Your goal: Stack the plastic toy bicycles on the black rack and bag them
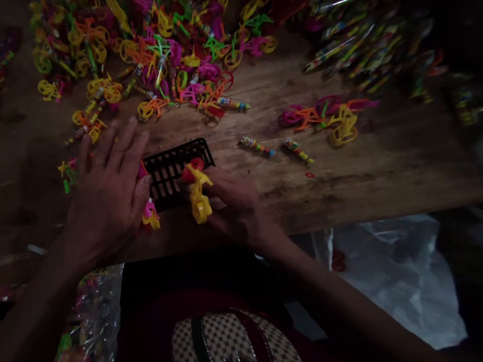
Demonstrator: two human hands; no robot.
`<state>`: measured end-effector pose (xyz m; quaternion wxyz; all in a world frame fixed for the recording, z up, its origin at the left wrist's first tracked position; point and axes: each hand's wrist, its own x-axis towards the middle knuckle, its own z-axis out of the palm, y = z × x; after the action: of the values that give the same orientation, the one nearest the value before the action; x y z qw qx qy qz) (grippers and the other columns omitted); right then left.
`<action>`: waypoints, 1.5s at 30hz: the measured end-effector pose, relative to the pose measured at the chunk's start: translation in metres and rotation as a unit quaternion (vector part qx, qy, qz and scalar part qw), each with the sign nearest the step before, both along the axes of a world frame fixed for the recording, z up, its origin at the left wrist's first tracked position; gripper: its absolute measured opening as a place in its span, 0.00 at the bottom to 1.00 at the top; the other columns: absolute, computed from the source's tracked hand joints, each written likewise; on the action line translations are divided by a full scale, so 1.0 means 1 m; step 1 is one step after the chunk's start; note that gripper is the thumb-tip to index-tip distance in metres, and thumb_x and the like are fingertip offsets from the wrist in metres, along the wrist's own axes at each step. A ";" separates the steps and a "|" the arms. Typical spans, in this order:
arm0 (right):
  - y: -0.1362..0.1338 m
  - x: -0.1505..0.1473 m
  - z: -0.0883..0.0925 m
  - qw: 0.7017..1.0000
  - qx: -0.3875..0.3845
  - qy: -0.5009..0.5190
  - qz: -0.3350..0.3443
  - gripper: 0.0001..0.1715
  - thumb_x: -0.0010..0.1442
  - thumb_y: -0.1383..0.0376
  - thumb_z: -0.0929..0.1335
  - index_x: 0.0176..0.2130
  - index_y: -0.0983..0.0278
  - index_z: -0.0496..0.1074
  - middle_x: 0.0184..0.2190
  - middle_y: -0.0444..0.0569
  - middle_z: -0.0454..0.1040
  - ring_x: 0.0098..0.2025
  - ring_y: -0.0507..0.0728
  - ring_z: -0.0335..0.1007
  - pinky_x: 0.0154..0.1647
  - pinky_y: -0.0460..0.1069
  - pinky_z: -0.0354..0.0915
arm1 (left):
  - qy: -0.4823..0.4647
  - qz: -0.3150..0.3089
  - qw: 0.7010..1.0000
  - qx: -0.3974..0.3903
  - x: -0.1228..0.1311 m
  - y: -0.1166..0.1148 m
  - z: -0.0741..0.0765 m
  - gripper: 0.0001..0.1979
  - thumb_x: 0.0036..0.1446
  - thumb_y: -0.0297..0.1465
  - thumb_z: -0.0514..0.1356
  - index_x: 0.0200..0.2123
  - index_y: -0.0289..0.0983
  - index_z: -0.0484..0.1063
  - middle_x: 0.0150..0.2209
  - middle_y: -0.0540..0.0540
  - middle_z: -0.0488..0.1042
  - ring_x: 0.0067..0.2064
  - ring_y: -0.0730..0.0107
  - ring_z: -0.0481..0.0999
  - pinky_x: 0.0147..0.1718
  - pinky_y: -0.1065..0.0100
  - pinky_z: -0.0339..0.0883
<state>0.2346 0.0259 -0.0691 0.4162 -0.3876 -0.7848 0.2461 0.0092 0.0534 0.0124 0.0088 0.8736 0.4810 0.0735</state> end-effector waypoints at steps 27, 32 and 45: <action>0.003 -0.049 -0.019 0.993 0.023 -0.108 0.031 0.13 0.69 0.68 0.61 0.48 0.65 0.73 0.41 0.54 0.77 0.45 0.62 0.65 0.46 0.56 0.59 | -0.011 -0.055 0.996 -0.073 -0.007 0.000 0.015 0.22 0.67 0.36 0.52 0.62 0.48 0.72 0.77 0.48 0.45 0.77 0.37 0.37 0.70 0.30 0.40; 0.002 -0.049 -0.024 0.998 0.037 -0.055 0.019 0.12 0.66 0.71 0.61 0.45 0.64 0.71 0.40 0.53 0.75 0.42 0.61 0.64 0.44 0.55 0.60 | 0.015 -0.094 0.992 -0.087 -0.004 0.006 0.015 0.18 0.67 0.39 0.54 0.54 0.49 0.77 0.74 0.46 0.54 0.76 0.36 0.45 0.69 0.28 0.40; 0.007 -0.052 -0.031 0.998 0.043 0.004 0.039 0.11 0.65 0.73 0.59 0.38 0.62 0.67 0.33 0.51 0.70 0.39 0.60 0.64 0.41 0.54 0.64 | 0.038 -0.095 0.992 -0.071 -0.011 0.014 0.005 0.30 0.65 0.54 0.54 0.66 0.50 0.66 0.71 0.47 0.62 0.74 0.37 0.51 0.70 0.32 0.39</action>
<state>0.1822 0.0333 -0.1004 0.4253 -0.3378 -0.8076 0.2296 -0.0023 0.0674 0.0171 0.0598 0.9148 0.3995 0.0048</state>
